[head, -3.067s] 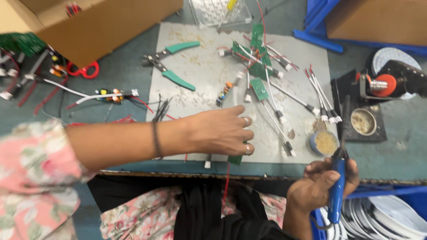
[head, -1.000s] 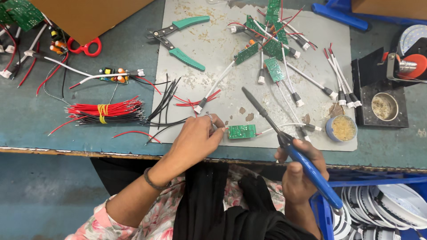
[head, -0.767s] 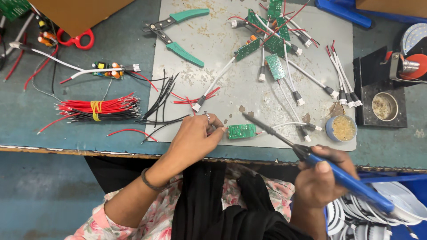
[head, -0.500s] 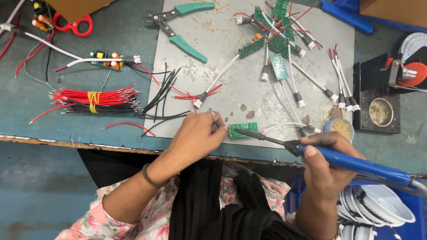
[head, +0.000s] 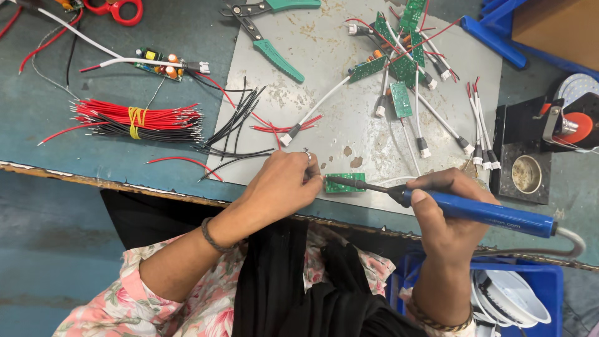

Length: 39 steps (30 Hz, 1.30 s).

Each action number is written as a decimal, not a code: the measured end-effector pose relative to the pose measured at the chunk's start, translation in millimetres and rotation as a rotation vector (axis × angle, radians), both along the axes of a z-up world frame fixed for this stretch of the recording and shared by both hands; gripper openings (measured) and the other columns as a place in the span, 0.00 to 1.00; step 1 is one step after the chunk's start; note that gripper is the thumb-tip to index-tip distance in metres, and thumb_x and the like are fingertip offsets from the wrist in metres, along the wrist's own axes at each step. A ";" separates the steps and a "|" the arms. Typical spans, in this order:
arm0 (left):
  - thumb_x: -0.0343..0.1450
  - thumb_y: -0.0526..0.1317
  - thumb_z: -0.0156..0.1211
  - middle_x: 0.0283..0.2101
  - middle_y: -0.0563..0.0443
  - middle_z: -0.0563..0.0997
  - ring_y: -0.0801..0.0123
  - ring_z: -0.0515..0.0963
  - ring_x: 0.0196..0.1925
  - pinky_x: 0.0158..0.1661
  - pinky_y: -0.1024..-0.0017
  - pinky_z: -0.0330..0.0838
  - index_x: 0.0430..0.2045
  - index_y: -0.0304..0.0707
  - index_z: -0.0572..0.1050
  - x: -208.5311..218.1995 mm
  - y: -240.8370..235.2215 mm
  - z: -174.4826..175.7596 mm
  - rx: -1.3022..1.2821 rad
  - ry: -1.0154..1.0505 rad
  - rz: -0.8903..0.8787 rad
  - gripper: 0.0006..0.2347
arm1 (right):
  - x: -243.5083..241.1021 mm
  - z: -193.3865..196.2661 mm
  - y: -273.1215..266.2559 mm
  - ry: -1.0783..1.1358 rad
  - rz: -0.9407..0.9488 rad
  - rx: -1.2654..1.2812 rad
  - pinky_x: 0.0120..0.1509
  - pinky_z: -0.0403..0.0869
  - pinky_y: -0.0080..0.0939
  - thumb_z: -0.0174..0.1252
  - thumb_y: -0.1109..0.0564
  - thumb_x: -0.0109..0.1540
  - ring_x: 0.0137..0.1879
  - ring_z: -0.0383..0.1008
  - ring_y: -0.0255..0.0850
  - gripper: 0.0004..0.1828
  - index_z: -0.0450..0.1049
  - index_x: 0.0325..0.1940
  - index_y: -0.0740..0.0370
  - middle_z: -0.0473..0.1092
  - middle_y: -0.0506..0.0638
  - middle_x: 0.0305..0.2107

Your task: The person uses a soldering iron to attach wires to small green circuit boards on a workbench. They repeatedly dip the soldering iron tip into a small container, likely containing flux or solder, and then apply it to the board and wire connections. The person handles multiple circuit boards and wires throughout the clip.

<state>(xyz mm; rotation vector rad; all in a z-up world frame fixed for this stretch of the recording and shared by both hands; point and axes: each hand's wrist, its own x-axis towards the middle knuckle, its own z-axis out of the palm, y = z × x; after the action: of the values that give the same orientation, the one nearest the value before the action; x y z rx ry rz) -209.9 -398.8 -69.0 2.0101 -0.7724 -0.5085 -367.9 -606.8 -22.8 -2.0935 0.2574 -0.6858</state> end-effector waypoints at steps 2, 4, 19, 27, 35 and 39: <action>0.64 0.37 0.59 0.21 0.35 0.80 0.46 0.84 0.27 0.34 0.59 0.76 0.26 0.29 0.81 0.3 0.0 0.5 -0.002 0.002 -0.003 0.08 | 1.5 0.2 0.6 0.000 0.000 0.043 0.33 0.60 0.26 0.64 0.55 0.61 0.27 0.65 0.27 0.11 0.79 0.37 0.69 0.70 0.45 0.23; 0.64 0.37 0.59 0.21 0.34 0.80 0.46 0.84 0.27 0.34 0.60 0.77 0.26 0.29 0.81 0.4 0.1 0.3 -0.008 -0.001 -0.004 0.08 | 3.0 0.4 0.7 0.009 -0.004 0.025 0.32 0.59 0.26 0.64 0.55 0.61 0.26 0.64 0.27 0.12 0.79 0.39 0.68 0.70 0.45 0.21; 0.64 0.37 0.59 0.21 0.33 0.80 0.44 0.83 0.28 0.35 0.58 0.77 0.27 0.28 0.80 0.6 0.7 -5.3 -0.046 -0.022 -0.014 0.08 | 7.2 4.1 1.9 0.026 0.022 -0.025 0.32 0.59 0.25 0.64 0.53 0.61 0.25 0.64 0.26 0.13 0.79 0.40 0.68 0.69 0.44 0.20; 0.64 0.36 0.58 0.23 0.33 0.81 0.45 0.84 0.29 0.36 0.59 0.77 0.27 0.28 0.81 1.3 0.9 -7.6 -0.083 -0.035 -0.017 0.08 | 6.2 7.0 1.5 0.030 0.035 -0.046 0.32 0.60 0.25 0.64 0.53 0.60 0.25 0.66 0.27 0.13 0.79 0.39 0.67 0.70 0.45 0.20; 0.64 0.36 0.58 0.23 0.32 0.81 0.44 0.84 0.29 0.37 0.58 0.77 0.28 0.28 0.81 1.3 1.4 -7.0 -0.091 -0.037 -0.020 0.09 | 3.2 4.3 0.3 -0.016 0.020 -0.036 0.36 0.62 0.25 0.65 0.53 0.62 0.28 0.66 0.28 0.13 0.79 0.37 0.68 0.71 0.45 0.23; 0.64 0.36 0.58 0.21 0.31 0.80 0.42 0.83 0.29 0.36 0.57 0.77 0.29 0.28 0.82 1.7 2.0 -5.7 -0.074 -0.038 -0.023 0.09 | 3.6 4.8 0.9 -0.010 0.018 -0.015 0.35 0.61 0.25 0.65 0.53 0.61 0.27 0.66 0.27 0.13 0.79 0.37 0.68 0.70 0.45 0.22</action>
<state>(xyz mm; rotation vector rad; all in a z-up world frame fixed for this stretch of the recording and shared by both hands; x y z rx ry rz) -208.2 -396.9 -74.7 1.9497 -0.8270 -0.4498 -364.2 -605.9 -18.0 -2.1041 0.2282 -0.6895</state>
